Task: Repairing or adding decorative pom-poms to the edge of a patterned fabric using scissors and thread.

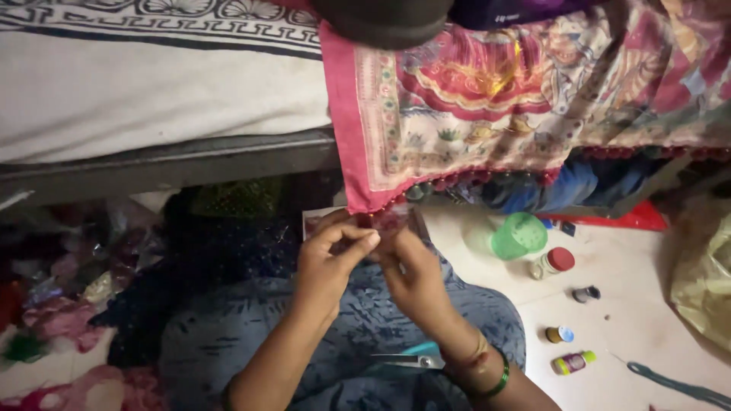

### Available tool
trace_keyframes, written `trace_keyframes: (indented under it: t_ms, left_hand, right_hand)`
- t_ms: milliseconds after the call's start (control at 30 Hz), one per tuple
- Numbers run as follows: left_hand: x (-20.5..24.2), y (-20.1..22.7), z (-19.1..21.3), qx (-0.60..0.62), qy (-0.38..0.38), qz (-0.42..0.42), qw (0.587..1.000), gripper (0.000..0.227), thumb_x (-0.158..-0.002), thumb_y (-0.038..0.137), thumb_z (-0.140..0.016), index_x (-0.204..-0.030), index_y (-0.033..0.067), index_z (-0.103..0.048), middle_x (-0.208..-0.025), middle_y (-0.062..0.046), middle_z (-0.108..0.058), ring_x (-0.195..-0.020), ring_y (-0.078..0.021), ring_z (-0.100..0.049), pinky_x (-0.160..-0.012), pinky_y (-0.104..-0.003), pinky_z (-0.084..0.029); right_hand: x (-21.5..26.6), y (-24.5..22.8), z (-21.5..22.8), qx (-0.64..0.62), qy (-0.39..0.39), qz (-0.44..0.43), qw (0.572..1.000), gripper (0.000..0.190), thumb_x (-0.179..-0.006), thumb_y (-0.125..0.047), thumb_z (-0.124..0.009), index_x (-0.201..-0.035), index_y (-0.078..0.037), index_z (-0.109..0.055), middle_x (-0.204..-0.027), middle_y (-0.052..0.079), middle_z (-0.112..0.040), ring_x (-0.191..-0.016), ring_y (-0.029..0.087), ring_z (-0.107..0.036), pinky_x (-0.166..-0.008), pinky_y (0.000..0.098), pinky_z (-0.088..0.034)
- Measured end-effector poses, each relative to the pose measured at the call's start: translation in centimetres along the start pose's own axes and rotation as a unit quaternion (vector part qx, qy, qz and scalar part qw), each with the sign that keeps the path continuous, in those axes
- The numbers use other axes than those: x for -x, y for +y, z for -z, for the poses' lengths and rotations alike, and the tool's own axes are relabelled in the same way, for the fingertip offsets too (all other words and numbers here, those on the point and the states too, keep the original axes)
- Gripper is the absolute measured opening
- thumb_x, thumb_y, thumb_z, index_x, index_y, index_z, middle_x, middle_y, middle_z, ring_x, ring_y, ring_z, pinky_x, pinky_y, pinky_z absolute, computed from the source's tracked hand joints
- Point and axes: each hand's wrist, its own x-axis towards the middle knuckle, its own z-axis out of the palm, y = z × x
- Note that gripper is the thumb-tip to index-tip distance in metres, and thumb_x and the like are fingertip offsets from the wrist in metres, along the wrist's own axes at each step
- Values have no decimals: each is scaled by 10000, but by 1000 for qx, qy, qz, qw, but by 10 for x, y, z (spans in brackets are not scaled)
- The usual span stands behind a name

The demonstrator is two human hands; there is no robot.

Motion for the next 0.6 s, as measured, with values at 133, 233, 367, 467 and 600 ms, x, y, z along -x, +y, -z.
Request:
trace_keyframes:
  t_ms: [133, 233, 367, 467, 600]
  left_hand:
    - [3, -16, 0, 62, 11, 135, 989, 72, -873, 74, -810, -914, 40, -761, -1050, -84, -692, -972, -151, -640, -868, -290, -515]
    - [-4, -4, 11, -76, 29, 21, 996, 84, -859, 89, -805, -897, 40, -750, -1105, -75, -668, -965, -145, -633, -828, -291, -508]
    - [-17, 11, 18, -166, 48, -90, 981, 111, -849, 104, -800, -890, 31, -727, -1164, -72, -661, -980, -148, -637, -813, -289, -508]
    - [-25, 4, 13, -149, 61, -108, 981, 118, -872, 90, -785, -903, 17, -698, -1209, -81, -644, -986, -162, -639, -820, -276, -508]
    - [-34, -4, 4, 100, 52, 64, 992, 54, -921, 27, -703, -927, 26, -649, -1077, -84, -658, -883, -213, -671, -748, -301, -527]
  right_hand:
    - [27, 14, 14, 200, -36, 173, 964, 126, -847, 48, -657, -954, -8, -623, -932, 145, -614, -882, 363, -617, -743, 418, -504]
    - [87, 76, 55, 320, -203, 103, 920, 157, -857, -84, -697, -1000, -25, -670, -937, 162, -608, -866, 376, -615, -714, 458, -516]
    - [194, 177, 117, 411, -302, 178, 841, 263, -785, -151, -658, -1035, -76, -683, -1125, 158, -647, -1004, 352, -618, -758, 424, -544]
    - [263, 243, 154, 471, -359, 93, 800, 288, -863, -194, -655, -1124, -82, -698, -1074, 129, -629, -993, 335, -594, -804, 453, -530]
    - [343, 318, 196, 427, -267, 171, 847, 363, -898, -184, -582, -1230, -72, -677, -1167, 136, -639, -1094, 300, -652, -916, 368, -556]
